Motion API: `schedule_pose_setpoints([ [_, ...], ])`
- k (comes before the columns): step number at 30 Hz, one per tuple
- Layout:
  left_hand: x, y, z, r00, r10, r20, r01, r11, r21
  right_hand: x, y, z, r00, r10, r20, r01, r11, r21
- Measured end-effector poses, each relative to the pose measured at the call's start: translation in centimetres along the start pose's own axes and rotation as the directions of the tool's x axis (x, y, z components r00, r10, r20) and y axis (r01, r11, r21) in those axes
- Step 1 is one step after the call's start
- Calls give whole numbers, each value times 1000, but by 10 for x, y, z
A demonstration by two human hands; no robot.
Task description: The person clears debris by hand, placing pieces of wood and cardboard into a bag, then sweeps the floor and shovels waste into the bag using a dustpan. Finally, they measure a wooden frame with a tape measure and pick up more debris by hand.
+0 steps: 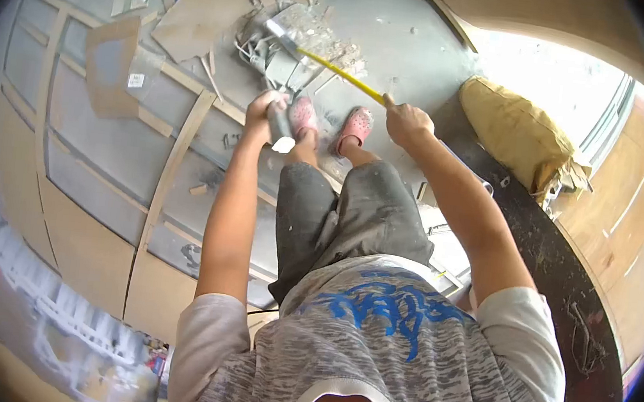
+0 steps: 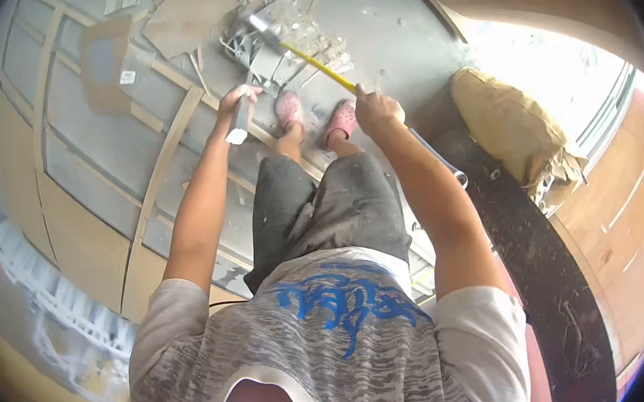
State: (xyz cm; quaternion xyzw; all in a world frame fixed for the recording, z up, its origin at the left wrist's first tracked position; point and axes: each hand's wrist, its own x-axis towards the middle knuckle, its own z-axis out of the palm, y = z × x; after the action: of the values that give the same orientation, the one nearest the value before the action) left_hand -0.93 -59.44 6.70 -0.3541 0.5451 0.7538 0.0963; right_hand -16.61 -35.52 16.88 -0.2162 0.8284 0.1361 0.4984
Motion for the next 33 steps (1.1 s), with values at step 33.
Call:
schedule_pose_setpoints([
  [33, 15, 46, -66, 830, 470, 301, -558, 705, 437, 0, -90, 80, 952, 306, 5, -297, 922, 246],
])
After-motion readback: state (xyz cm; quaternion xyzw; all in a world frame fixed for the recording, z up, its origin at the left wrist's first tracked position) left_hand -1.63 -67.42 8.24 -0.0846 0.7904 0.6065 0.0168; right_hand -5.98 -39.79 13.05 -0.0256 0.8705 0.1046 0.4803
